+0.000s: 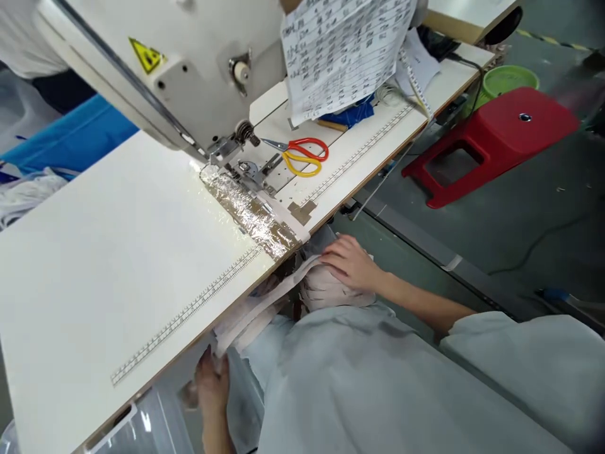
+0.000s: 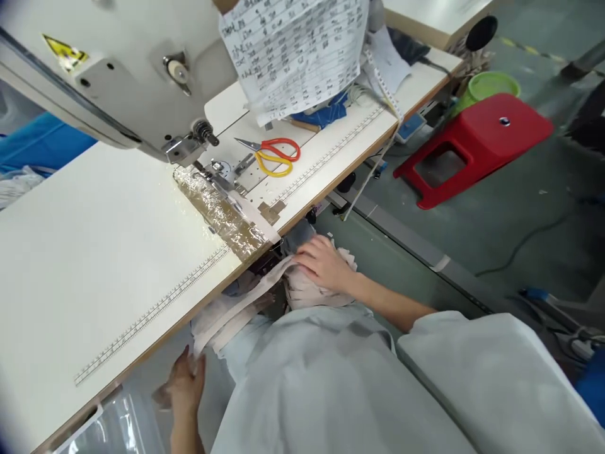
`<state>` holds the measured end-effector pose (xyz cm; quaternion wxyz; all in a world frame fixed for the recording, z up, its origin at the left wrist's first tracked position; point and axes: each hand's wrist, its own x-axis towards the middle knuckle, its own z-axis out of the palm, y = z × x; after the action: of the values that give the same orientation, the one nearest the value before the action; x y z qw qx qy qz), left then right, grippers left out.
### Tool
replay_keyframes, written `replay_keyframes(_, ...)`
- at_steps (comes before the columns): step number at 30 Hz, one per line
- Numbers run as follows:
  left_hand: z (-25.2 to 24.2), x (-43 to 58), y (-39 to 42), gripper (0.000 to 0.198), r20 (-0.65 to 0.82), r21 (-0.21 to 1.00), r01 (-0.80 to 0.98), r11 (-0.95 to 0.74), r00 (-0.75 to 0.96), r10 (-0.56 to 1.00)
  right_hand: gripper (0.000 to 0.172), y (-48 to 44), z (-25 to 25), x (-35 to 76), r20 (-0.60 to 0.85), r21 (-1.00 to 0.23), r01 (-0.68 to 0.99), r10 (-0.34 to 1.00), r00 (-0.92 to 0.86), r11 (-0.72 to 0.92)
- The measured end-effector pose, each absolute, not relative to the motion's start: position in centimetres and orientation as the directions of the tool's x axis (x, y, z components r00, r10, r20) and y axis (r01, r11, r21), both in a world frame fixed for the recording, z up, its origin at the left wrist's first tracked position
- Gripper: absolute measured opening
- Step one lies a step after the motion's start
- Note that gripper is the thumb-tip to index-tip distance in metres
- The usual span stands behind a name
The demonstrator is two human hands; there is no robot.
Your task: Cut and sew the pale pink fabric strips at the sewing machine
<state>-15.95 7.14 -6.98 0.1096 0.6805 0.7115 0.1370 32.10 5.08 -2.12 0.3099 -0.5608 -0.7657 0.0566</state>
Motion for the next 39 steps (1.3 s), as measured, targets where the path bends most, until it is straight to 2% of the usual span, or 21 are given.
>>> replay_keyframes(2,-7.7,-14.7,6.5,0.054,-0.006,0.361,0.930,0.062,-0.064,0.998,0.027,3.4,-3.1,30.9,0.259,-0.469,0.832,0.947,-0.191,0.296)
replay_keyframes(4,-6.7,-12.2,6.0,0.053,0.051,0.400,0.914,0.063,-0.091,0.995,0.027,1.7,-3.9,30.1,0.071,-0.453,0.865,0.975,-0.209,0.219)
replay_keyframes(6,-4.7,-8.8,5.6,0.048,0.095,0.499,0.866,0.035,-0.095,0.991,0.023,0.4,-4.3,29.5,-0.065,-0.416,0.891,0.971,-0.228,0.182)
replay_keyframes(8,-2.6,-5.1,5.4,0.042,0.025,0.650,0.760,0.017,-0.043,0.999,0.019,-0.3,-4.6,29.3,-0.110,-0.419,0.892,0.965,-0.236,0.170)
replay_keyframes(11,-1.1,0.0,5.5,0.037,-0.167,0.857,0.515,0.021,0.239,0.957,0.023,-0.3,-4.8,29.4,-0.118,-0.484,0.871,0.980,-0.159,0.083)
replay_keyframes(13,-1.5,2.6,5.8,0.034,-0.214,0.905,0.426,0.010,0.435,0.875,0.023,-0.1,-4.8,29.6,-0.129,-0.509,0.861,0.987,-0.099,0.020)
replay_keyframes(15,-2.7,4.3,6.2,0.032,-0.265,0.895,0.445,-0.012,0.554,0.789,0.017,-0.1,-4.8,29.7,-0.140,-0.517,0.856,0.985,-0.100,0.013)
replay_keyframes(19,-5.1,6.1,6.8,0.031,-0.387,0.842,0.539,-0.015,0.624,0.679,0.013,-0.1,-4.8,29.3,-0.142,-0.587,0.808,0.976,-0.164,0.050)
replay_keyframes(24,-5.3,6.5,6.8,0.033,-0.394,0.887,0.462,-0.018,0.774,0.496,0.022,0.8,-4.9,30.3,-0.120,-0.651,0.757,0.992,-0.027,-0.058)
replay_keyframes(26,-4.9,6.5,6.8,0.034,-0.413,0.892,0.450,0.040,0.777,0.474,0.022,1.4,-4.7,31.4,-0.116,-0.680,0.725,0.992,0.045,-0.113)
replay_keyframes(31,-4.2,7.8,7.3,0.035,-0.499,0.866,0.391,0.311,0.711,0.496,0.032,2.5,-3.4,32.4,-0.152,-0.761,0.615,0.979,0.138,-0.205)
replay_keyframes(35,-2.5,11.0,7.2,0.048,-0.527,0.786,0.212,0.581,0.721,0.450,0.037,3.3,-0.3,30.9,-0.158,-0.859,0.459,0.970,0.183,-0.226)
replay_keyframes(37,-0.8,12.7,6.9,0.051,-0.521,0.746,0.044,0.665,0.660,0.541,0.035,3.3,2.0,30.1,-0.106,-0.891,0.420,0.978,0.178,-0.173)
replay_keyframes(39,1.0,13.8,7.0,0.047,-0.529,0.698,-0.205,0.686,0.498,0.687,0.029,2.9,4.2,29.8,0.041,-0.857,0.514,0.992,0.121,-0.027)
